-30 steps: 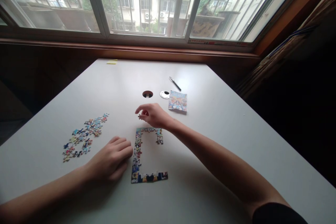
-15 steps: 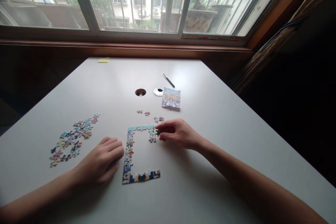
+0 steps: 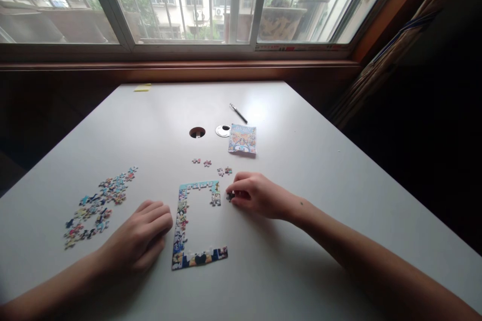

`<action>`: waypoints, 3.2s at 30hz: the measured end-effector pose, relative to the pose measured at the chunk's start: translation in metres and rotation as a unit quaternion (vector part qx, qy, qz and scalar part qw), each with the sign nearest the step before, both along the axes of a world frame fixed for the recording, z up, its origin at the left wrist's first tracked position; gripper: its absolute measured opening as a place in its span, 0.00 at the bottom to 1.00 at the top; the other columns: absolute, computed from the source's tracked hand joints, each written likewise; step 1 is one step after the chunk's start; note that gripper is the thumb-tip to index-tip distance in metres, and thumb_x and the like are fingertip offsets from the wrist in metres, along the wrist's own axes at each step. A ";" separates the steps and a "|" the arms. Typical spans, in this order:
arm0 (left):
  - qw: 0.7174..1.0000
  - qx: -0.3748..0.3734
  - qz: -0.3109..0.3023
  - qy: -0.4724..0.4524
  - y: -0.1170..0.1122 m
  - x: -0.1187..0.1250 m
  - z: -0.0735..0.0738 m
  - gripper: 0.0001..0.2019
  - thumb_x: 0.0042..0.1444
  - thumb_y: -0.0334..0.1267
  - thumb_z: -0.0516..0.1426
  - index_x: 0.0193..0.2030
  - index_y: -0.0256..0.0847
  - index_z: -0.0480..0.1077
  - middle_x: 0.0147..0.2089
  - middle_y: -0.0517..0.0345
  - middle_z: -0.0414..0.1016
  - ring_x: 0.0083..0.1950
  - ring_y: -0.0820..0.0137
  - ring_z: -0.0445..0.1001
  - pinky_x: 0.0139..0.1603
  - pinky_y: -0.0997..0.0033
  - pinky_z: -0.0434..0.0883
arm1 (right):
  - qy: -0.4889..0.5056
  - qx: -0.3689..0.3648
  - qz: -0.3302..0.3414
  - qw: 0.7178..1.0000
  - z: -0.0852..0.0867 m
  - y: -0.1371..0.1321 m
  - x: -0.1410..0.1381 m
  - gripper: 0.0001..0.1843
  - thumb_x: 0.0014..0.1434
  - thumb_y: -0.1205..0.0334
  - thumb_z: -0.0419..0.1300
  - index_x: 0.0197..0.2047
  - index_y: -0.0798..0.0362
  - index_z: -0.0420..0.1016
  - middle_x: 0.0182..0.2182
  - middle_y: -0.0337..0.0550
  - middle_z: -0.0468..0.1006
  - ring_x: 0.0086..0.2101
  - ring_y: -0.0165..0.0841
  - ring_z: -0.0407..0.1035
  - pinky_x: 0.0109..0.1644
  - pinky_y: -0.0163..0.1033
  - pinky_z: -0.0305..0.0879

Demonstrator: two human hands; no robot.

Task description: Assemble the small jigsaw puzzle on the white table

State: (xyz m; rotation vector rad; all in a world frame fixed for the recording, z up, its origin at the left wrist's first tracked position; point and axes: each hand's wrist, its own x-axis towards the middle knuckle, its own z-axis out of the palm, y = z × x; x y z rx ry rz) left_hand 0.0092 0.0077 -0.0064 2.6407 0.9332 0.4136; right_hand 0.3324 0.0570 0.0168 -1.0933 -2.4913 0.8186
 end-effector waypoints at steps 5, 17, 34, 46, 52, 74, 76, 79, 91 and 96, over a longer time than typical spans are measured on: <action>1.000 -0.006 -0.001 0.003 0.000 -0.001 0.000 0.07 0.51 0.26 0.48 0.32 0.41 0.52 0.33 0.56 0.63 0.35 0.64 0.58 0.41 0.62 0.57 | 0.002 0.023 -0.014 1.000 -0.002 -0.004 -0.002 0.12 0.61 0.66 0.60 0.48 0.53 0.78 0.37 0.45 0.75 0.29 0.28 0.66 0.33 0.35 0.66; 1.000 -0.008 -0.002 0.006 0.000 -0.001 0.000 0.08 0.50 0.26 0.48 0.32 0.41 0.51 0.33 0.56 0.62 0.35 0.64 0.58 0.41 0.62 0.57 | 0.084 0.011 0.034 0.996 -0.011 -0.016 -0.015 0.10 0.61 0.70 0.58 0.43 0.53 0.79 0.39 0.46 0.76 0.32 0.28 0.70 0.33 0.33 0.69; 1.000 -0.004 0.000 0.006 0.000 -0.001 0.000 0.08 0.49 0.26 0.49 0.32 0.41 0.51 0.33 0.56 0.62 0.36 0.64 0.58 0.40 0.62 0.58 | 0.081 0.123 0.072 0.987 -0.024 -0.022 -0.024 0.10 0.64 0.69 0.56 0.45 0.53 0.78 0.42 0.48 0.75 0.38 0.31 0.70 0.39 0.37 0.71; 0.998 0.029 0.048 -0.020 -0.002 0.001 0.006 0.08 0.55 0.35 0.53 0.43 0.41 0.62 0.49 0.48 0.68 0.52 0.56 0.65 0.51 0.54 0.64 | 0.056 0.190 0.109 0.974 -0.024 -0.016 -0.025 0.08 0.63 0.69 0.58 0.45 0.53 0.75 0.44 0.47 0.77 0.44 0.35 0.69 0.48 0.43 0.70; 0.997 0.048 0.051 0.038 0.001 0.001 0.005 0.36 0.52 0.54 0.60 0.64 0.42 0.57 0.72 0.46 0.52 0.72 0.48 0.49 0.69 0.45 0.53 | 0.097 0.158 0.057 0.981 -0.028 -0.016 -0.024 0.07 0.62 0.68 0.58 0.44 0.52 0.73 0.45 0.48 0.74 0.46 0.35 0.68 0.50 0.42 0.71; 0.997 0.018 0.052 0.050 0.001 -0.001 0.004 0.39 0.51 0.58 0.60 0.66 0.44 0.58 0.73 0.46 0.51 0.72 0.48 0.51 0.72 0.42 0.48 | 0.051 0.181 0.022 0.982 -0.029 -0.014 -0.023 0.09 0.63 0.64 0.59 0.47 0.49 0.73 0.54 0.46 0.74 0.56 0.40 0.63 0.60 0.51 0.64; 0.998 0.023 0.052 0.040 0.002 -0.001 0.003 0.39 0.51 0.57 0.61 0.66 0.43 0.58 0.73 0.46 0.52 0.72 0.48 0.52 0.72 0.42 0.48 | 0.047 0.186 0.032 0.981 -0.029 -0.014 -0.022 0.09 0.63 0.64 0.58 0.47 0.48 0.74 0.53 0.45 0.74 0.56 0.40 0.63 0.60 0.52 0.64; 0.997 0.021 0.052 0.045 0.002 -0.001 0.002 0.38 0.51 0.57 0.61 0.66 0.44 0.59 0.72 0.46 0.53 0.72 0.48 0.53 0.72 0.43 0.48 | 0.036 0.191 0.039 0.980 -0.029 -0.014 -0.023 0.08 0.63 0.63 0.58 0.46 0.48 0.75 0.52 0.45 0.75 0.55 0.42 0.64 0.59 0.53 0.63; 0.997 0.011 0.049 0.058 0.002 0.000 0.005 0.37 0.51 0.57 0.61 0.64 0.44 0.60 0.73 0.48 0.52 0.72 0.48 0.52 0.72 0.42 0.46 | 0.022 0.192 0.044 0.980 -0.027 -0.015 -0.024 0.08 0.64 0.63 0.57 0.46 0.49 0.72 0.52 0.46 0.75 0.55 0.41 0.64 0.59 0.52 0.63; 0.996 0.008 0.064 0.056 0.000 0.002 0.009 0.36 0.51 0.55 0.61 0.65 0.44 0.59 0.73 0.47 0.52 0.72 0.48 0.52 0.71 0.41 0.47 | 0.027 0.198 0.022 0.980 -0.027 -0.015 -0.024 0.11 0.63 0.62 0.58 0.50 0.49 0.71 0.55 0.48 0.73 0.56 0.42 0.63 0.60 0.53 0.63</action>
